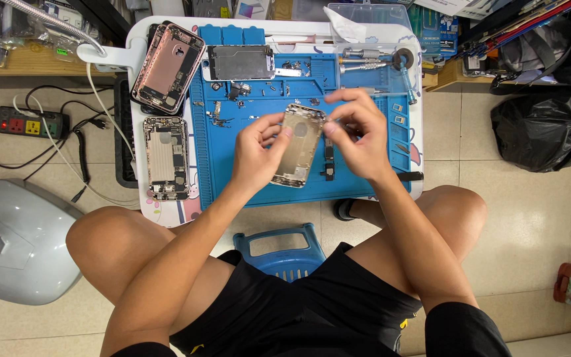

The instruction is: The person disassembles a smartphone on a blue work mat, removes small components with tweezers, and uses a screwdriver to tighten screws on the back cover. The person handles the phone chassis, screws, and internal parts throughout the process.

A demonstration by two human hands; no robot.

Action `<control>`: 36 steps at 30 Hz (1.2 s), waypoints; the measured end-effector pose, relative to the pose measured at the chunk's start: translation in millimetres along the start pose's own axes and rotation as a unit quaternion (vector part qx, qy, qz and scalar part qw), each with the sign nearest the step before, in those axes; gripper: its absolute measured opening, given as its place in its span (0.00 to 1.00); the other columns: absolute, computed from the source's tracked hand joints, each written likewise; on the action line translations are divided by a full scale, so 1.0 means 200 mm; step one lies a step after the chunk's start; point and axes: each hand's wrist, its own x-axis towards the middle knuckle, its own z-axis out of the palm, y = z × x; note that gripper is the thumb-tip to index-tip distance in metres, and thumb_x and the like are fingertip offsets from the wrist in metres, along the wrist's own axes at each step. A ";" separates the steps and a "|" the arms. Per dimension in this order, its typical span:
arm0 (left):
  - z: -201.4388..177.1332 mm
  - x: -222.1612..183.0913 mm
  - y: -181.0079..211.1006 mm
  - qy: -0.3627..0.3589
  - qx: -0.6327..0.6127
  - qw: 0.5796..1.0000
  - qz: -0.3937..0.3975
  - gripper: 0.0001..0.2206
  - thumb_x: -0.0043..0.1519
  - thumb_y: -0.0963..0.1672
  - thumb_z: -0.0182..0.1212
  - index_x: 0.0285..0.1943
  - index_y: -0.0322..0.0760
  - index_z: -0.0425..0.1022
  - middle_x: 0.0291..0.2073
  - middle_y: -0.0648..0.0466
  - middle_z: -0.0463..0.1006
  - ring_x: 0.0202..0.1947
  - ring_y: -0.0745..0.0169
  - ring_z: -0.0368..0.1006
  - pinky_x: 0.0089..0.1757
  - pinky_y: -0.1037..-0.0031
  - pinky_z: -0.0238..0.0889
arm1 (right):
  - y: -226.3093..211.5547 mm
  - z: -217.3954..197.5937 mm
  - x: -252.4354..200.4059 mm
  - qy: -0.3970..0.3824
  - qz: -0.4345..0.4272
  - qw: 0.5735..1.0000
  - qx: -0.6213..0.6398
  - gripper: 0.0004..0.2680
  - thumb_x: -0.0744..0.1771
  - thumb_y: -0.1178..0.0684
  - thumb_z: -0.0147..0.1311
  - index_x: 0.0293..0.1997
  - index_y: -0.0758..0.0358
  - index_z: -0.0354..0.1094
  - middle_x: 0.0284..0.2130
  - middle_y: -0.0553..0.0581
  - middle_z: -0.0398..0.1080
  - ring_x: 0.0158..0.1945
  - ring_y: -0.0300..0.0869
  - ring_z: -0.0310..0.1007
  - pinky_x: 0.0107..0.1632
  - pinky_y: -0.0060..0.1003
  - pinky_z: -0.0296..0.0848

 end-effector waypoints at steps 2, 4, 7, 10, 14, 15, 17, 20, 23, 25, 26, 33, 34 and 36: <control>-0.02 0.01 -0.02 0.021 -0.009 1.000 -0.018 0.14 0.67 0.41 0.59 0.60 0.31 0.77 0.42 0.43 0.85 0.42 0.66 0.80 0.38 0.79 0.75 | 0.06 -0.01 -0.02 0.029 0.014 0.999 0.024 0.03 0.70 0.55 0.58 0.40 0.59 0.75 0.37 0.56 0.72 0.25 0.36 0.60 0.27 0.32 0.61; -0.04 0.02 -0.01 0.041 0.009 0.999 -0.016 0.13 0.68 0.42 0.58 0.58 0.30 0.78 0.43 0.44 0.85 0.43 0.70 0.78 0.38 0.79 0.76 | 0.11 -0.03 -0.03 0.036 0.053 0.997 0.040 0.03 0.71 0.57 0.55 0.46 0.64 0.74 0.27 0.51 0.66 0.25 0.33 0.56 0.29 0.29 0.59; -0.06 0.03 -0.02 0.050 0.011 0.998 -0.022 0.12 0.68 0.42 0.59 0.56 0.30 0.79 0.43 0.45 0.85 0.43 0.70 0.78 0.39 0.78 0.76 | 0.11 -0.02 -0.05 0.034 0.069 0.996 0.044 0.06 0.73 0.59 0.48 0.51 0.65 0.72 0.22 0.52 0.64 0.26 0.35 0.55 0.31 0.30 0.61; -0.08 0.04 -0.03 0.057 0.005 0.998 -0.023 0.12 0.68 0.42 0.59 0.57 0.30 0.79 0.43 0.42 0.85 0.43 0.64 0.80 0.40 0.74 0.77 | 0.13 -0.01 -0.05 -0.005 0.046 0.997 0.064 0.09 0.74 0.52 0.42 0.60 0.59 0.63 0.24 0.52 0.63 0.26 0.35 0.56 0.33 0.32 0.63; -0.06 0.05 0.01 0.075 -0.030 0.997 -0.012 0.12 0.69 0.43 0.59 0.57 0.32 0.77 0.45 0.44 0.84 0.44 0.62 0.80 0.41 0.72 0.78 | 0.13 0.00 -0.06 -0.011 0.045 0.998 0.041 0.06 0.74 0.55 0.44 0.53 0.60 0.66 0.21 0.52 0.62 0.24 0.35 0.56 0.31 0.31 0.62; -0.07 0.06 0.01 0.083 -0.037 0.996 0.002 0.13 0.68 0.41 0.59 0.60 0.30 0.74 0.45 0.39 0.83 0.43 0.55 0.82 0.41 0.69 0.79 | 0.11 0.00 -0.05 -0.012 0.060 0.997 0.044 0.05 0.73 0.56 0.46 0.51 0.61 0.68 0.22 0.53 0.64 0.24 0.36 0.57 0.31 0.31 0.63; -0.09 0.06 0.01 0.091 -0.044 0.995 0.015 0.15 0.68 0.39 0.60 0.63 0.27 0.71 0.46 0.34 0.82 0.42 0.48 0.84 0.41 0.66 0.80 | 0.11 0.00 -0.05 -0.012 0.076 0.996 0.047 0.04 0.73 0.58 0.48 0.48 0.63 0.70 0.22 0.54 0.66 0.24 0.37 0.58 0.30 0.31 0.64; -0.14 0.06 0.00 0.098 -0.036 0.994 0.042 0.20 0.67 0.38 0.63 0.67 0.29 0.63 0.50 0.34 0.79 0.45 0.48 0.82 0.43 0.64 0.79 | 0.11 0.00 -0.05 0.004 0.092 0.994 0.059 0.04 0.72 0.58 0.51 0.47 0.64 0.73 0.22 0.53 0.66 0.25 0.35 0.59 0.31 0.30 0.64; -0.18 0.06 -0.01 0.107 -0.041 0.992 0.048 0.21 0.67 0.38 0.62 0.67 0.34 0.60 0.50 0.40 0.78 0.44 0.61 0.79 0.45 0.71 0.77 | 0.09 -0.01 -0.03 0.004 0.097 0.991 0.088 0.05 0.72 0.59 0.50 0.49 0.66 0.73 0.22 0.52 0.62 0.28 0.35 0.57 0.33 0.30 0.63; -0.19 0.06 -0.01 0.117 -0.050 0.991 0.036 0.22 0.67 0.38 0.62 0.68 0.38 0.59 0.49 0.43 0.78 0.41 0.65 0.79 0.43 0.75 0.76 | 0.07 0.00 -0.02 -0.003 0.109 0.990 0.089 0.06 0.72 0.58 0.50 0.49 0.67 0.74 0.22 0.52 0.62 0.29 0.34 0.57 0.34 0.30 0.63; -0.21 0.06 -0.02 0.118 -0.050 0.991 0.036 0.22 0.67 0.38 0.62 0.68 0.38 0.59 0.49 0.43 0.78 0.41 0.65 0.79 0.43 0.75 0.76 | 0.07 0.00 -0.02 -0.004 0.108 0.990 0.089 0.06 0.72 0.58 0.50 0.49 0.67 0.74 0.22 0.52 0.62 0.29 0.34 0.57 0.34 0.30 0.63; -0.23 0.03 0.00 0.087 -0.090 0.990 0.071 0.32 0.68 0.34 0.58 0.76 0.45 0.44 0.58 0.29 0.69 0.52 0.36 0.78 0.50 0.50 0.78 | 0.03 0.07 -0.05 -0.062 0.134 0.988 0.040 0.06 0.69 0.57 0.59 0.48 0.67 0.78 0.21 0.54 0.65 0.27 0.37 0.59 0.33 0.33 0.63; -0.22 0.02 0.02 0.070 -0.090 0.990 0.078 0.32 0.68 0.33 0.57 0.76 0.44 0.43 0.59 0.23 0.67 0.52 0.27 0.77 0.49 0.45 0.78 | 0.02 0.09 -0.05 -0.087 0.126 0.987 0.043 0.08 0.66 0.59 0.64 0.49 0.69 0.78 0.21 0.55 0.64 0.27 0.39 0.58 0.33 0.34 0.62; -0.21 0.00 0.02 0.059 -0.083 0.993 0.064 0.31 0.68 0.34 0.58 0.75 0.42 0.45 0.59 0.25 0.66 0.54 0.30 0.77 0.50 0.50 0.78 | 0.04 0.10 -0.06 -0.096 0.119 0.988 0.032 0.05 0.66 0.60 0.64 0.45 0.67 0.78 0.20 0.54 0.64 0.26 0.38 0.58 0.31 0.33 0.60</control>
